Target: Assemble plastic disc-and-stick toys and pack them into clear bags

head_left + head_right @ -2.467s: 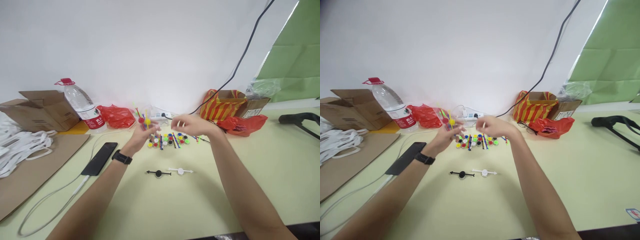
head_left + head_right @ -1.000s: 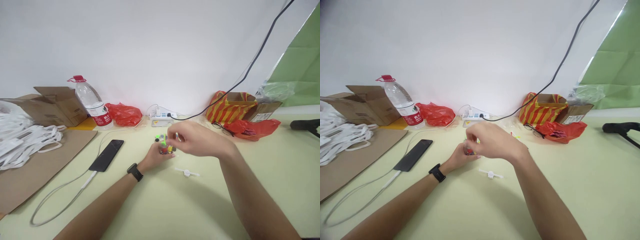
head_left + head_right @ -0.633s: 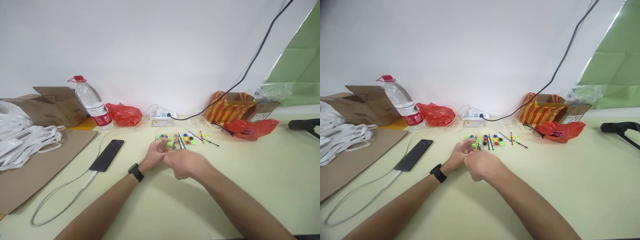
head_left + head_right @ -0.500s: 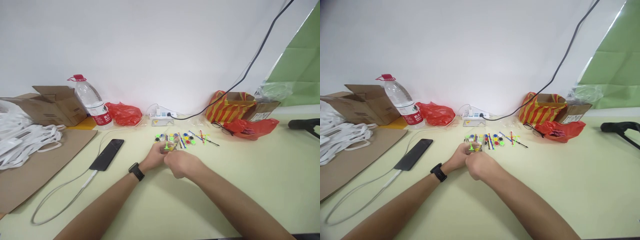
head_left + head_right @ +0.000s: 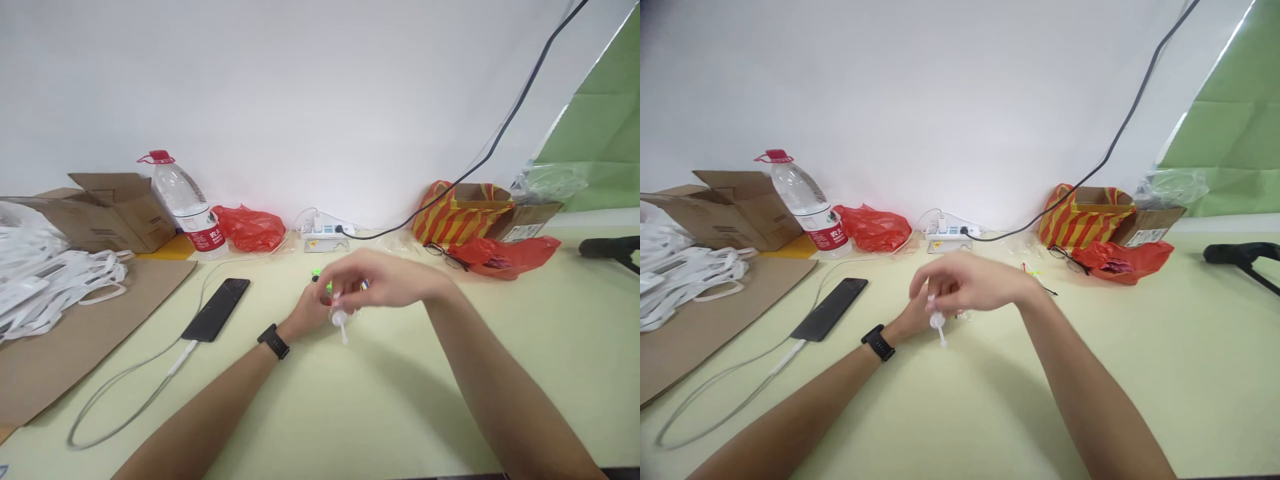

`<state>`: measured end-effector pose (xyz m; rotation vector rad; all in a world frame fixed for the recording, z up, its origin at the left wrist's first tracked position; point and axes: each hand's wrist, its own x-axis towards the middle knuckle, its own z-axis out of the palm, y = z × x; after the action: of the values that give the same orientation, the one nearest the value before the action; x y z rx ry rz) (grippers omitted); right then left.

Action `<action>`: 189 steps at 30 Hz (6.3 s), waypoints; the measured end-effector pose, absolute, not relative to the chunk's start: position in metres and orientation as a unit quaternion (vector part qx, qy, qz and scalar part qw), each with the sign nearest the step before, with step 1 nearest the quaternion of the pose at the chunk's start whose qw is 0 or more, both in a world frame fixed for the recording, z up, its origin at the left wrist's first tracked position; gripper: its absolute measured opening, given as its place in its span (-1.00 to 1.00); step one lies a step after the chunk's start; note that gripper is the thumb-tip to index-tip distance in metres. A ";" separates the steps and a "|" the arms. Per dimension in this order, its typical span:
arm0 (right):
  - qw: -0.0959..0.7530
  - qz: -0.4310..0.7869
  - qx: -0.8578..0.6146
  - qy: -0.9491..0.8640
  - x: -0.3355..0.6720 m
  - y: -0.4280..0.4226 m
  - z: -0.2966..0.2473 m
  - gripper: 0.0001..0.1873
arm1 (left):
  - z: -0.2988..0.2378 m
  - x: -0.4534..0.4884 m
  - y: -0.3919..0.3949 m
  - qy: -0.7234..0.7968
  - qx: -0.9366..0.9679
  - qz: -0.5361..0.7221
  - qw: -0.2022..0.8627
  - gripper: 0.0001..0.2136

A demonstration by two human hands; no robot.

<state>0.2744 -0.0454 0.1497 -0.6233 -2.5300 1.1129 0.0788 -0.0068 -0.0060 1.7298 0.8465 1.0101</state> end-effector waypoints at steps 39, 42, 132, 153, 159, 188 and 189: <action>0.129 0.124 -0.462 -0.868 0.292 -0.027 0.140 -0.80 | -0.007 0.083 -0.012 0.372 0.677 0.411 0.485 -0.57; 0.151 0.126 -0.432 -0.880 0.299 -0.021 0.137 -0.88 | -0.007 0.082 -0.010 0.355 0.658 0.447 0.491 -0.51; 0.535 0.520 -0.339 -0.573 0.317 -0.035 0.002 -0.75 | 0.017 0.071 -0.003 0.337 0.605 0.475 0.543 -0.77; 0.455 0.492 -0.387 -0.634 0.307 -0.038 -0.001 -0.62 | 0.017 0.076 -0.011 0.354 0.647 0.388 0.553 -0.67; 0.474 0.483 -0.399 -0.619 0.313 -0.030 -0.006 -0.60 | 0.016 0.067 -0.002 0.363 0.663 0.384 0.530 -0.72; 0.506 0.503 -0.366 -0.597 0.314 -0.035 0.003 -0.71 | 0.016 0.072 -0.006 0.363 0.627 0.415 0.551 -0.61; 0.497 0.512 -0.367 -0.597 0.312 -0.036 0.003 -0.67 | 0.015 0.073 -0.007 0.359 0.631 0.412 0.550 -0.61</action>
<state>0.3119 -0.0361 0.0026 -0.8894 -1.4451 1.2402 0.0727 -0.0072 0.0153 1.4938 0.8508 0.9746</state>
